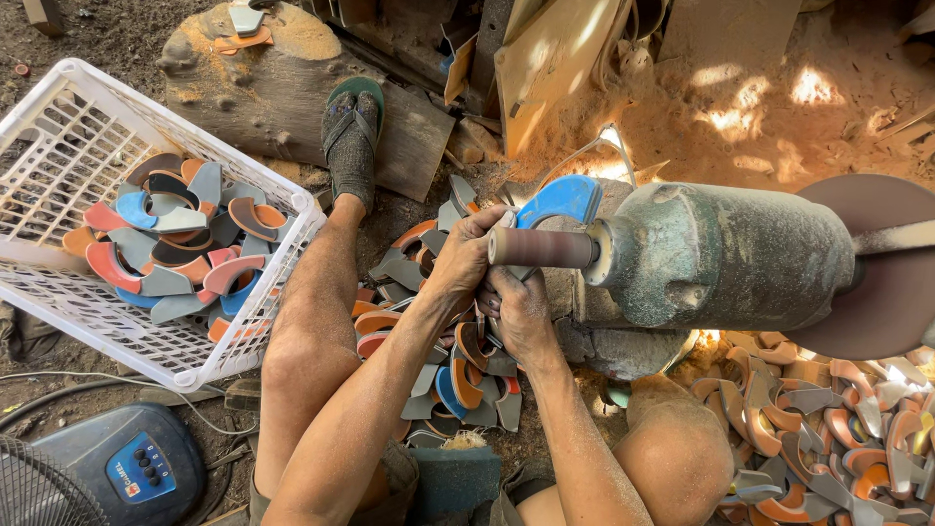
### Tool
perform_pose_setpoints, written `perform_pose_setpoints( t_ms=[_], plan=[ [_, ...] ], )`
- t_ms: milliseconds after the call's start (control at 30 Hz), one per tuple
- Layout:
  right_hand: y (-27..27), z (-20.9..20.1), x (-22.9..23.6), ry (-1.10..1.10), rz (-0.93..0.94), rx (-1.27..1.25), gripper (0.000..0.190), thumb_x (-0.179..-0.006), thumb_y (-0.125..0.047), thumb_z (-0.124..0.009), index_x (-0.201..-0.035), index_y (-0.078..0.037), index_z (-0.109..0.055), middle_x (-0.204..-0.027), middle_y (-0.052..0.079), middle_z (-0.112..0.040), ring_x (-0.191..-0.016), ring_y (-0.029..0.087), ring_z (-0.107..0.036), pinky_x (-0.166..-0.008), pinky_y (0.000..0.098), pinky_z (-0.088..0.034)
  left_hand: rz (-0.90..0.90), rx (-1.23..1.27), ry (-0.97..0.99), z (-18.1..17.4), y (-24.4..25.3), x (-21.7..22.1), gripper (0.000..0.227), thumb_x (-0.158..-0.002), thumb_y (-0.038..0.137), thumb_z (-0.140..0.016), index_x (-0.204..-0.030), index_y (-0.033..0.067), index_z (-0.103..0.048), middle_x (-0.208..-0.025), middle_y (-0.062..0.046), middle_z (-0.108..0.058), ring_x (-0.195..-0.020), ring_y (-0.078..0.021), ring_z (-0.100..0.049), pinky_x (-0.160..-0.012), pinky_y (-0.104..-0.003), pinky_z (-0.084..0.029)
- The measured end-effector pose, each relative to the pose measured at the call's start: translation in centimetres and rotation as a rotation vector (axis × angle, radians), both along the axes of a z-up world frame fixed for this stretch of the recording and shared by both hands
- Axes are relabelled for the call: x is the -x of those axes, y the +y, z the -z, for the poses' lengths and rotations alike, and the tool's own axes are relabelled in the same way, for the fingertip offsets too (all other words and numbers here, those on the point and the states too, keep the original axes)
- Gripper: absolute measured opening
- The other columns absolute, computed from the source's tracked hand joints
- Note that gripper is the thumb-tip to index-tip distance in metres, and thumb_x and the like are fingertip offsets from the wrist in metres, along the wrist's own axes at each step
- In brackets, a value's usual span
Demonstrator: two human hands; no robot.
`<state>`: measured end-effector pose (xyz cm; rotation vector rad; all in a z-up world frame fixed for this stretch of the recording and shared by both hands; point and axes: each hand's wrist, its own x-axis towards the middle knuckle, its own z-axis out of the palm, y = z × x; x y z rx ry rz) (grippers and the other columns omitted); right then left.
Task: The person sits on the ground and uses a bench grinder to smooth the edges of small, curved, multi-colored wooden pieces. They handle the pieces one at a time, pressing them against the rotating grinding wheel, then place them into a white basket.
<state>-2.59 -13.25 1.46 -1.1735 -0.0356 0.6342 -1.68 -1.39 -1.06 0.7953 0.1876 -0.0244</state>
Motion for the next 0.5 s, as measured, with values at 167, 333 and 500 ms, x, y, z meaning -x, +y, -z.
perform_pose_setpoints(
  t_ms=[167, 333, 500],
  plan=[
    [-0.07, 0.12, -0.05, -0.018, -0.013, 0.011, 0.016, -0.1, -0.013, -0.058, -0.085, -0.007, -0.054, -0.068, -0.005, -0.044, -0.054, 0.004, -0.041, -0.049, 0.022, -0.036, -0.032, -0.036, 0.023, 0.08, -0.01, -0.13, 0.019, -0.1, 0.016, -0.066, -0.112, 0.0024, -0.072, -0.09, -0.004, -0.073, -0.078, -0.0083, -0.069, -0.072, -0.026, -0.061],
    [-0.15, -0.03, 0.04, 0.002, -0.013, -0.006, 0.016, -0.099, -0.011, -0.058, -0.085, -0.008, -0.054, -0.067, -0.005, -0.044, -0.053, 0.003, -0.04, -0.046, 0.021, -0.033, -0.038, -0.005, 0.031, 0.04, -0.33, 0.26, 0.02, -0.1, 0.016, -0.066, -0.112, 0.0023, -0.072, -0.089, -0.005, -0.073, -0.076, -0.0089, -0.068, -0.07, -0.025, -0.061],
    [-0.59, -0.34, 0.34, -0.01, -0.027, 0.062, 0.011, -0.096, -0.012, -0.056, -0.085, -0.009, -0.057, -0.068, -0.006, -0.047, -0.051, 0.002, -0.041, -0.043, 0.0201, -0.033, -0.06, -0.006, 0.004, 0.49, -0.77, 0.66, 0.02, -0.094, 0.01, -0.066, -0.112, 0.0026, -0.072, -0.091, -0.006, -0.074, -0.078, -0.0097, -0.069, -0.074, -0.026, -0.062]
  ],
)
